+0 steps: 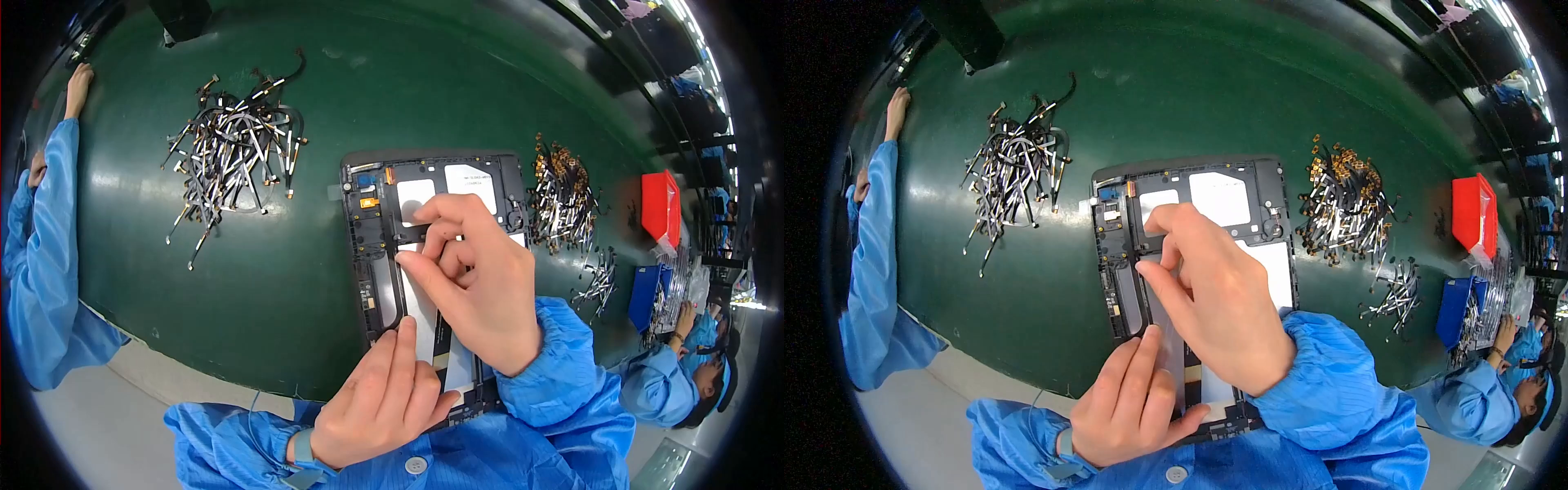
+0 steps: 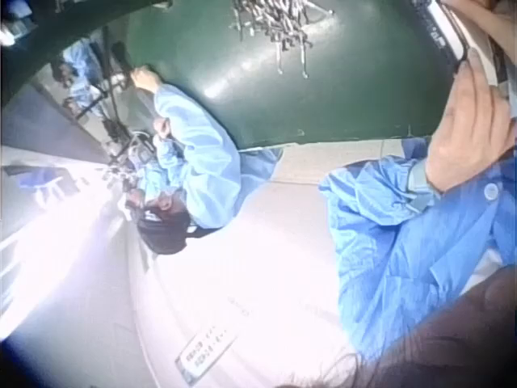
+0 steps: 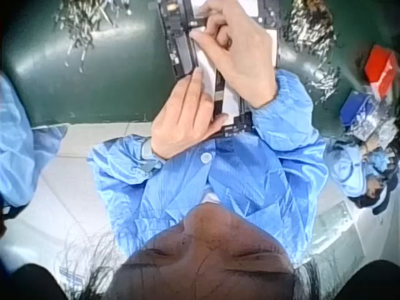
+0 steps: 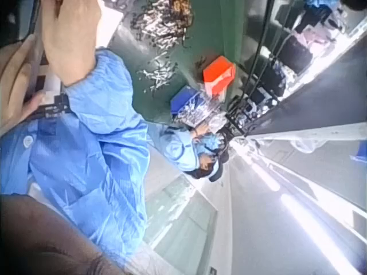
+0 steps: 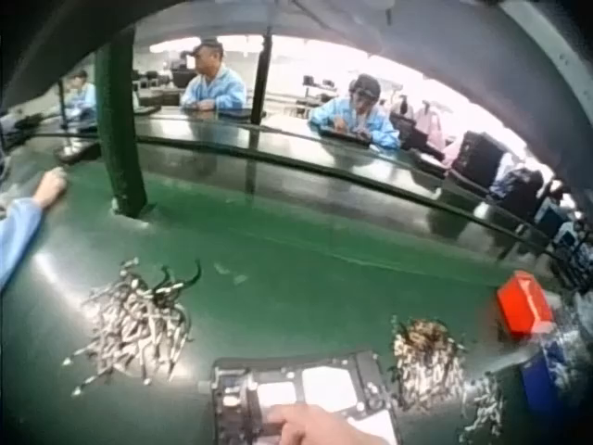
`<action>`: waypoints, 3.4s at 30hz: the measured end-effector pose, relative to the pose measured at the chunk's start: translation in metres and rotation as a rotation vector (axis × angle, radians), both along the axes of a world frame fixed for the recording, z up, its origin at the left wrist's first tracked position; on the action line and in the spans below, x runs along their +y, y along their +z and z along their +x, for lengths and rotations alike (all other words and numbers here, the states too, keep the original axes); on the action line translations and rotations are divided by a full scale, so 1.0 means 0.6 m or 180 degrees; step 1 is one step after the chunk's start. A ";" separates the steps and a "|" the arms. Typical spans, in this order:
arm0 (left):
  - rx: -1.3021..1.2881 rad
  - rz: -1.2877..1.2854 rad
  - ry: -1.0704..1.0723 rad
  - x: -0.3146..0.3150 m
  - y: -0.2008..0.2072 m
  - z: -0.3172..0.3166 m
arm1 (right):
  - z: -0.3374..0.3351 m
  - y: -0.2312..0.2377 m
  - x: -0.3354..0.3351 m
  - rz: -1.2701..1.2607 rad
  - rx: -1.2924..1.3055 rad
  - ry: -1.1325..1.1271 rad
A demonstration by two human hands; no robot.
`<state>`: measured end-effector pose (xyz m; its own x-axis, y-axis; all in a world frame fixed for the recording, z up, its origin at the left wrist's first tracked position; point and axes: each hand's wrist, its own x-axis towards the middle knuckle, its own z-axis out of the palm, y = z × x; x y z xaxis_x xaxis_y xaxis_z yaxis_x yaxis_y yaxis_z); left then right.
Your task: The person assembles internal components and connects flexible ribbon cables into a device housing by hand.
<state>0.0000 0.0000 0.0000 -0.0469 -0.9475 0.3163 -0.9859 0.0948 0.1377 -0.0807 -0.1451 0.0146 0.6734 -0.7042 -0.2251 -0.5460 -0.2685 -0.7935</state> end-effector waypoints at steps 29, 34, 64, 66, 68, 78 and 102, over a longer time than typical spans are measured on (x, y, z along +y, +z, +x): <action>0.2753 0.0010 0.0786 0.004 -0.005 0.011 | -0.200 0.020 0.064 -0.0500 -0.0243 -0.0419; 0.5044 -0.0819 0.0411 -0.038 0.003 0.007 | -0.180 0.063 0.040 0.0350 -0.1750 -0.0533; 0.8799 -0.0788 -0.2195 -0.291 0.131 0.164 | 0.036 0.145 -0.291 0.1138 -0.1543 0.0152; 0.8621 -0.0423 -0.2842 -0.318 0.135 0.149 | -0.006 0.129 -0.211 0.1143 -0.1105 0.0870; 0.8416 -0.0058 -0.3154 -0.336 0.142 0.120 | -0.038 0.077 -0.112 0.0938 -0.1120 0.1043; 0.2628 0.0776 -0.1476 -0.294 0.093 -0.051 | -0.282 0.045 0.068 -0.0356 -0.1213 0.0610; 0.0130 0.0270 -0.2118 -0.293 0.003 -0.164 | -0.459 -0.014 -0.049 -0.2130 0.0077 -0.1181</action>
<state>-0.0983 -0.1757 0.0017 -0.6192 -0.7423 0.2559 -0.7148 0.6678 0.2076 -0.3561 -0.1746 0.0064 0.3664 -0.8747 0.3173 -0.7094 -0.4833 -0.5131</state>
